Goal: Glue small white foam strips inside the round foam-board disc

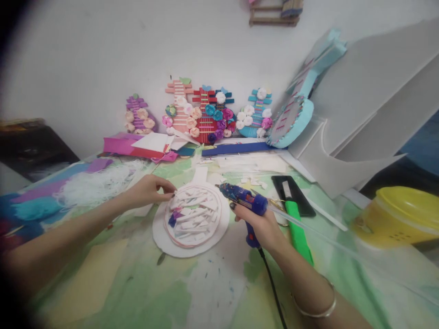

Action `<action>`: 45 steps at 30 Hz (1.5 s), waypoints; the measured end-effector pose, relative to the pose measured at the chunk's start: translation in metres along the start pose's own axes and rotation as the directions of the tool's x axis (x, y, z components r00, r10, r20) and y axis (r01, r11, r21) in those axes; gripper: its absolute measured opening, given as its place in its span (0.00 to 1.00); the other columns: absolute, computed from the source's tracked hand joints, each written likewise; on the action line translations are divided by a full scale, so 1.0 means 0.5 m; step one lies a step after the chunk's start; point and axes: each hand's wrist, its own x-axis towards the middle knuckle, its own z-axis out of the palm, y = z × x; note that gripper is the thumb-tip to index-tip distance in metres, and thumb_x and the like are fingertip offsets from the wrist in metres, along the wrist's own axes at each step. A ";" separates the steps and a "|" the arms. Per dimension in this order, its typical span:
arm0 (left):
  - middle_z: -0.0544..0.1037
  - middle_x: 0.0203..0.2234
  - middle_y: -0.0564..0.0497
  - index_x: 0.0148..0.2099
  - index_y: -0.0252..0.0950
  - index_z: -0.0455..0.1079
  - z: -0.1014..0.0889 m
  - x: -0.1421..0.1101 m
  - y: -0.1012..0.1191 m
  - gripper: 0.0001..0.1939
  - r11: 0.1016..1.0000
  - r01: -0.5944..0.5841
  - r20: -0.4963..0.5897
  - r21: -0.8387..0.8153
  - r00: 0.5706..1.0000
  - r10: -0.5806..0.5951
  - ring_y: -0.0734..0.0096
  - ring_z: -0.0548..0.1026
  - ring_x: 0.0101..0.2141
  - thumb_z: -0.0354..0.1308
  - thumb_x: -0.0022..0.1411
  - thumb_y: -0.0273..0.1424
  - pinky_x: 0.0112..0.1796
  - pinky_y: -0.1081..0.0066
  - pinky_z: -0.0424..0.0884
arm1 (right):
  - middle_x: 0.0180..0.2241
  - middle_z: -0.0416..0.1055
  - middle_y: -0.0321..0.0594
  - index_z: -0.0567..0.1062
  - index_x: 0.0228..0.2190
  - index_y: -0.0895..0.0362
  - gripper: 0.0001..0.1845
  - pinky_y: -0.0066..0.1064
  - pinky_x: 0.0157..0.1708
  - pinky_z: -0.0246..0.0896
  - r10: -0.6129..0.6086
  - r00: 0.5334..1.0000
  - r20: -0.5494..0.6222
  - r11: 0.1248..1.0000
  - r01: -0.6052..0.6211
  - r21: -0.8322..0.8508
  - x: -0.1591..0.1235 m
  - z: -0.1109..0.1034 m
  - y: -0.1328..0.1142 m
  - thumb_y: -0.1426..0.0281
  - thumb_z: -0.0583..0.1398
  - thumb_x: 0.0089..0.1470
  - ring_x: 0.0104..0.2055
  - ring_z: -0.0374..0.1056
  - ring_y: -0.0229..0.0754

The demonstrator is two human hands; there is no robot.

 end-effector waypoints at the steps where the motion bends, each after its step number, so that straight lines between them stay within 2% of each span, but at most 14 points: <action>1: 0.79 0.25 0.52 0.32 0.37 0.77 0.004 -0.003 0.003 0.09 0.999 -0.032 0.009 0.033 0.999 0.032 0.71 0.74 0.27 0.58 0.47 0.30 0.29 0.75 0.66 | 0.24 0.70 0.40 0.74 0.16 0.57 0.16 0.31 0.29 0.61 -0.008 1.000 0.002 1.000 0.008 -0.002 0.001 0.000 0.002 0.58 0.61 0.44 0.31 0.66 0.44; 9: 0.79 0.26 0.49 0.32 0.38 0.77 0.043 -0.013 -0.004 0.08 0.931 -0.292 -0.037 0.219 0.951 0.307 0.67 0.73 0.32 0.56 0.52 0.30 0.34 0.72 0.65 | 0.26 0.71 0.40 0.74 0.17 0.56 0.15 0.32 0.33 0.61 -0.021 1.000 0.014 1.000 0.021 -0.008 0.005 -0.002 0.012 0.58 0.60 0.45 0.33 0.67 0.44; 15: 0.79 0.26 0.49 0.32 0.39 0.76 0.053 -0.019 -0.024 0.09 0.896 -0.360 -0.049 0.261 0.922 0.385 0.67 0.71 0.31 0.54 0.56 0.30 0.34 0.70 0.65 | 0.26 0.71 0.39 0.74 0.17 0.57 0.15 0.33 0.36 0.60 -0.035 0.999 0.024 0.999 0.035 -0.010 0.003 -0.001 0.006 0.60 0.60 0.46 0.33 0.67 0.44; 20: 0.79 0.30 0.48 0.32 0.38 0.76 0.060 -0.032 -0.018 0.11 0.874 -0.409 -0.036 0.263 0.901 0.433 0.68 0.70 0.33 0.52 0.59 0.28 0.37 0.69 0.65 | 0.26 0.71 0.39 0.74 0.17 0.57 0.15 0.32 0.35 0.60 -0.018 1.000 0.023 1.000 0.019 -0.020 0.002 0.000 0.006 0.60 0.60 0.45 0.33 0.67 0.44; 23: 0.76 0.36 0.46 0.35 0.36 0.76 0.064 -0.045 -0.011 0.12 0.876 -0.383 -0.054 0.292 0.908 0.415 0.64 0.68 0.38 0.50 0.60 0.27 0.41 0.64 0.64 | 0.26 0.71 0.39 0.74 0.18 0.56 0.15 0.32 0.35 0.60 -0.011 1.000 0.007 1.000 0.011 -0.025 0.002 0.000 0.008 0.59 0.60 0.45 0.33 0.67 0.44; 27: 0.70 0.42 0.44 0.37 0.40 0.77 0.066 -0.056 -0.017 0.13 0.905 -0.307 -0.096 0.296 0.933 0.348 0.59 0.63 0.44 0.51 0.60 0.29 0.45 0.59 0.61 | 0.26 0.71 0.39 0.74 0.17 0.56 0.15 0.32 0.34 0.60 -0.002 1.000 0.010 0.999 0.002 -0.034 0.003 -0.001 0.010 0.58 0.60 0.45 0.33 0.67 0.43; 34: 0.69 0.40 0.47 0.37 0.46 0.77 0.063 -0.047 -0.054 0.09 0.958 -0.226 -0.079 0.177 0.967 0.243 0.60 0.63 0.43 0.57 0.56 0.37 0.46 0.59 0.60 | 0.25 0.71 0.39 0.74 0.16 0.56 0.14 0.32 0.32 0.60 -0.019 1.000 0.006 1.000 0.019 -0.022 0.005 0.001 0.006 0.60 0.60 0.45 0.31 0.66 0.43; 37: 0.69 0.39 0.47 0.37 0.47 0.77 0.053 -0.042 -0.056 0.11 0.976 -0.186 -0.048 0.115 0.980 0.192 0.61 0.64 0.43 0.55 0.58 0.39 0.46 0.60 0.60 | 0.25 0.71 0.39 0.74 0.17 0.57 0.15 0.32 0.30 0.61 -0.010 1.000 -0.002 1.000 0.010 -0.019 0.004 0.002 0.004 0.59 0.61 0.44 0.31 0.66 0.44; 41: 0.70 0.38 0.47 0.36 0.46 0.78 0.050 -0.034 -0.057 0.10 0.983 -0.173 -0.047 0.067 0.983 0.176 0.63 0.65 0.41 0.55 0.58 0.38 0.45 0.61 0.60 | 0.25 0.71 0.40 0.74 0.17 0.56 0.15 0.32 0.32 0.62 -0.005 1.000 0.014 1.000 0.005 -0.012 0.004 0.000 0.004 0.59 0.61 0.44 0.33 0.67 0.45; 45: 0.70 0.36 0.48 0.34 0.45 0.78 0.061 -0.029 -0.063 0.08 0.977 -0.190 -0.088 0.095 0.976 0.198 0.63 0.66 0.40 0.58 0.55 0.34 0.44 0.61 0.61 | 0.26 0.71 0.38 0.74 0.16 0.55 0.14 0.33 0.35 0.60 -0.027 1.000 0.015 0.999 0.028 -0.028 0.005 0.000 0.005 0.61 0.60 0.45 0.33 0.67 0.44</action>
